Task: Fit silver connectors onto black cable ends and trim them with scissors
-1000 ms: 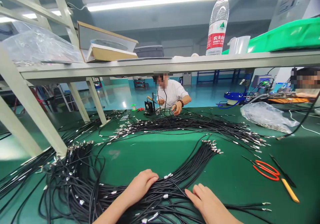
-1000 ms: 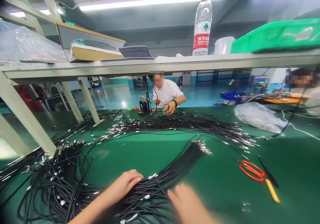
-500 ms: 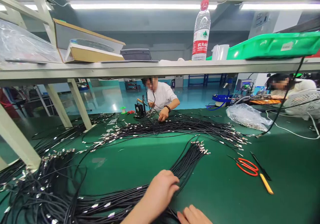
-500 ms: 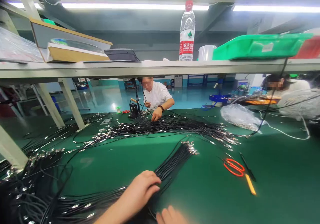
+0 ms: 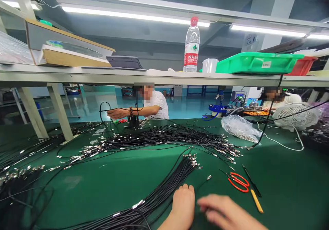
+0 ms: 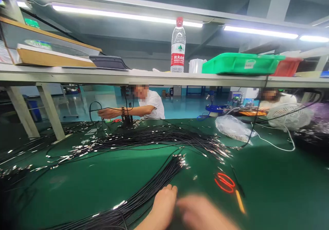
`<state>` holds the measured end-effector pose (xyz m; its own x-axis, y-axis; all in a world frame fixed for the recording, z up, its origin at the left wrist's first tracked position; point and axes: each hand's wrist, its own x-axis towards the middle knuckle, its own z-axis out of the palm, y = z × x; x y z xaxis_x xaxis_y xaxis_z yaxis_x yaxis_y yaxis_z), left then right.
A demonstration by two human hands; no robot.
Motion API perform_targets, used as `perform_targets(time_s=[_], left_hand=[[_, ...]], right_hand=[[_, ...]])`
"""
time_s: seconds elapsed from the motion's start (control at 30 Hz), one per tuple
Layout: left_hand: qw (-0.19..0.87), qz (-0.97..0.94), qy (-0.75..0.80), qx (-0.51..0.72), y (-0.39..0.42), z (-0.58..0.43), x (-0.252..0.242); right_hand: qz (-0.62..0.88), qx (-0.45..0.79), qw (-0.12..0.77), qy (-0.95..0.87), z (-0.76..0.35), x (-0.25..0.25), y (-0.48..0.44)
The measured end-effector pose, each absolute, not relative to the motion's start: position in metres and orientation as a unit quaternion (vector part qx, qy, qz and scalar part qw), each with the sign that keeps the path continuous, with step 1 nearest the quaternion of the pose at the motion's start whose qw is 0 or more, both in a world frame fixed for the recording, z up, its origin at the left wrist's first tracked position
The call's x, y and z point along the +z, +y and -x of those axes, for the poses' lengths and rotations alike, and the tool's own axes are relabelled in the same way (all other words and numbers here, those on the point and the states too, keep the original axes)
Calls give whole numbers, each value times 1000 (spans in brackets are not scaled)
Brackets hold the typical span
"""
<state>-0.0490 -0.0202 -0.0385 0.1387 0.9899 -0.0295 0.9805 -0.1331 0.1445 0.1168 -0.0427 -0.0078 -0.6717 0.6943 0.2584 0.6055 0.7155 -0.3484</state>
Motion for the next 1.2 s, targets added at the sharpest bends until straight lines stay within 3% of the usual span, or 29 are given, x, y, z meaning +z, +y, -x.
perform_targets(time_s=[0.07,0.13,0.2,0.37,0.77,0.93,1.2], left_hand=[[70,-754,652,36,-21,48,-41],[74,-756,650,33,-22,48,-42],[83,-756,648,34,-23,50,-41],[155,-758,622,122,-16,43,-39],[431,-649,480,403,15,1,-47],[576,-554,433,416,16,3,-42],[635,-503,415,413,13,4,-38]], right_hand=[[471,220,244,-819,-140,-8,-6],[533,238,305,-753,-158,-18,25],[547,252,312,-735,-166,-35,43],[532,289,319,-729,-162,-64,51],[474,395,346,-706,-162,-36,34],[461,371,350,-727,-161,-33,30],[453,360,352,-736,-161,-34,27]])
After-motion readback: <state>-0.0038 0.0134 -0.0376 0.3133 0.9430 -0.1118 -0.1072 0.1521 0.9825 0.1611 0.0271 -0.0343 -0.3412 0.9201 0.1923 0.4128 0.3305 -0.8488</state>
